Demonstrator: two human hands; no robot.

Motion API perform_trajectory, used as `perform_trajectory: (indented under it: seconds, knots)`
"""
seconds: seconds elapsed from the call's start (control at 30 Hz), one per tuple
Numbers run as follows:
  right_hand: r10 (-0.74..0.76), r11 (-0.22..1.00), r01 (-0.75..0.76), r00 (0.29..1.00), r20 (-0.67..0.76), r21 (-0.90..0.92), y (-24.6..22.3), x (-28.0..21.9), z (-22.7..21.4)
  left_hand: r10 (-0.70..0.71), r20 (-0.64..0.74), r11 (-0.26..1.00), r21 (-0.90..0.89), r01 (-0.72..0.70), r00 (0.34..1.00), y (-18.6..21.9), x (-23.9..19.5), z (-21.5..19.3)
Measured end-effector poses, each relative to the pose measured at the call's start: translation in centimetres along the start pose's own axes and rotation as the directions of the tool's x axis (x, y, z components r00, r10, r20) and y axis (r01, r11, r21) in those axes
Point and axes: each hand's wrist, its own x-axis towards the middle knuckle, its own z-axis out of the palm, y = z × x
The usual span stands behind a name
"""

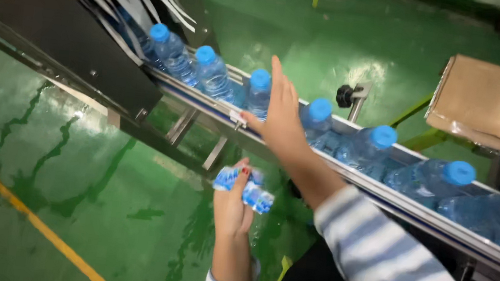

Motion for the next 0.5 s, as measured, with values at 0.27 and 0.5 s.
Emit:
perform_trajectory:
  seconds: [0.27, 0.5]
  knots:
    - [0.212, 0.958, -0.278, 0.852, 0.478, 0.070, 3.4, -9.9, -4.5, 0.159, -0.041, 0.977, 0.150, -0.151, 0.986, -2.3, 1.1, -0.8]
    - [0.196, 0.685, -0.506, 0.821, 0.537, 0.525, 8.0, -11.4, -4.9, -0.031, 0.214, 0.977, 0.212, -0.016, 0.976, -2.2, -0.4, 1.1]
